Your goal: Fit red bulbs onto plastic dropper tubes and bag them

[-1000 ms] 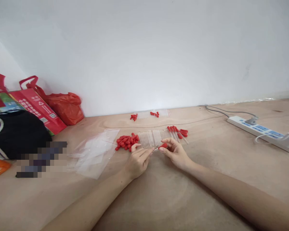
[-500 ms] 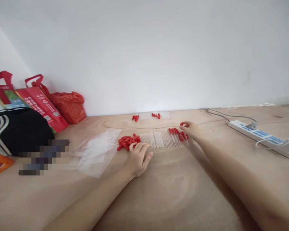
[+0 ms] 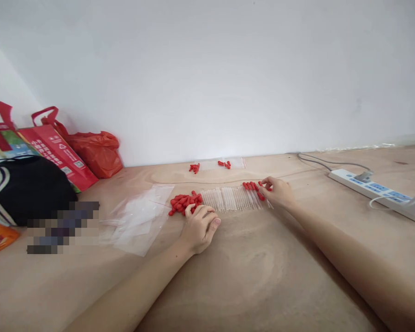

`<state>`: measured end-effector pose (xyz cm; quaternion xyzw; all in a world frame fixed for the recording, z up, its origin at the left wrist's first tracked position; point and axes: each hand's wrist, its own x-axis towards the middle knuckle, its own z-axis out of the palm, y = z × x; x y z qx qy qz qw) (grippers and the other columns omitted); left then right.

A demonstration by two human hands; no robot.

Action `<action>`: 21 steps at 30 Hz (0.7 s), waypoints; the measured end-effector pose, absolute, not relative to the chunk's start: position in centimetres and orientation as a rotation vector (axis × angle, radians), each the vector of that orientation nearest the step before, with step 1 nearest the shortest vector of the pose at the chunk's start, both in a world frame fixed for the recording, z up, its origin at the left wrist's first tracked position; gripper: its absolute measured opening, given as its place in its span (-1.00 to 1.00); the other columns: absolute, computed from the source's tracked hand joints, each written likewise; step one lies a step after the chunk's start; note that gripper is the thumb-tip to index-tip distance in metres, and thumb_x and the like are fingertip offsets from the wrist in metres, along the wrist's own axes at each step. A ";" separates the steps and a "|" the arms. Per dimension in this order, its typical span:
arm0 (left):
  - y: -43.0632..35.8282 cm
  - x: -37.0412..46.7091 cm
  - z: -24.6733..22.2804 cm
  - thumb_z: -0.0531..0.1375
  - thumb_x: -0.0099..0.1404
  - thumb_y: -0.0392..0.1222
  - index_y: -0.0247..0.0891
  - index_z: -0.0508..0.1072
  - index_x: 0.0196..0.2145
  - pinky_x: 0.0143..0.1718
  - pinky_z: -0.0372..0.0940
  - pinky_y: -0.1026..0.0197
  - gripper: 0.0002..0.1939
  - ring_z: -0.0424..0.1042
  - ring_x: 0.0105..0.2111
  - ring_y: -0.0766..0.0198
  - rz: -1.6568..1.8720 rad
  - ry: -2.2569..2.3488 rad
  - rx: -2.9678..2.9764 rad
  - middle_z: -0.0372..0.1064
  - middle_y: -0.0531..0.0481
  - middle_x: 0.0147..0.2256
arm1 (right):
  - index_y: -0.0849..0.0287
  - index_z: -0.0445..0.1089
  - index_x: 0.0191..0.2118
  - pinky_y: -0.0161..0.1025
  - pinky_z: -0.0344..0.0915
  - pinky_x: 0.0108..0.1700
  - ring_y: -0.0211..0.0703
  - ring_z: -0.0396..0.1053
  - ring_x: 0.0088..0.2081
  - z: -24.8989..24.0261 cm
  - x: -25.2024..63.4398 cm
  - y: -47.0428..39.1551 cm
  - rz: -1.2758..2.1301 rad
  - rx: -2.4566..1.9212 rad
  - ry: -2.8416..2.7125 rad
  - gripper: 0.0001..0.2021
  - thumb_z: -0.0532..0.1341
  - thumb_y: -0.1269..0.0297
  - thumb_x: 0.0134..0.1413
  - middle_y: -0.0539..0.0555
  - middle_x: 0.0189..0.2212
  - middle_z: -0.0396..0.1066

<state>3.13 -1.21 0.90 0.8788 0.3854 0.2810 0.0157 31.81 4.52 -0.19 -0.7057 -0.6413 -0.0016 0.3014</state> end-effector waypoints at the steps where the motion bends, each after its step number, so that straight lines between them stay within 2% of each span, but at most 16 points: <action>1: -1.2 3.1 0.9 -0.11 0.30 -0.19 -0.20 0.39 -0.39 -0.02 -0.18 -0.05 -0.70 0.28 -0.19 0.21 0.870 1.203 2.735 0.34 -0.01 -0.27 | 0.11 0.38 -0.33 -0.26 0.04 -0.32 -0.15 0.32 -0.35 -0.2 32.0 4.0 -0.030 -1.836 -1.766 -0.78 0.10 0.15 -0.07 0.01 -0.46 0.43; 4: -1.3 3.2 0.9 -0.10 0.30 -0.19 -0.20 0.39 -0.40 -0.02 -0.18 -0.05 -0.71 0.28 -0.19 0.21 0.867 1.215 2.745 0.35 0.00 -0.27 | 0.09 0.41 -0.38 -0.25 0.02 -0.30 -0.14 0.29 -0.32 -0.2 32.4 2.8 -0.103 -1.748 -1.964 -0.81 0.11 0.18 -0.09 0.01 -0.45 0.42; 7: -1.4 3.2 0.8 -0.09 0.30 -0.21 -0.21 0.38 -0.43 -0.03 -0.17 -0.04 -0.72 0.28 -0.20 0.21 0.890 1.243 2.760 0.35 0.00 -0.28 | 0.06 0.44 -0.34 -0.24 -0.02 -0.30 -0.13 0.26 -0.30 -0.3 32.3 2.2 -0.180 -1.746 -2.057 -0.80 0.10 0.21 -0.08 0.03 -0.42 0.41; 14: -0.3 2.9 1.3 0.08 0.11 -0.25 -0.23 0.35 -0.44 -0.18 -0.01 0.00 -0.93 0.26 -0.26 0.13 1.014 1.673 2.700 0.34 -0.04 -0.32 | 0.07 0.46 -0.32 -0.20 -0.04 -0.26 -0.10 0.23 -0.27 -0.8 31.8 2.3 -0.315 -1.771 -2.134 -0.76 0.06 0.23 0.01 0.08 -0.37 0.41; 21: 3.3 5.1 2.8 0.13 0.05 -0.18 -0.21 0.42 -0.48 -0.13 -0.02 -0.13 -0.90 0.13 -0.08 -0.04 0.774 1.878 2.661 0.25 -0.15 -0.13 | 0.14 0.45 -0.35 -0.17 0.02 -0.23 -0.09 0.25 -0.30 -0.6 30.9 1.4 -0.275 -1.682 -1.915 -0.76 0.05 0.22 0.03 0.10 -0.44 0.41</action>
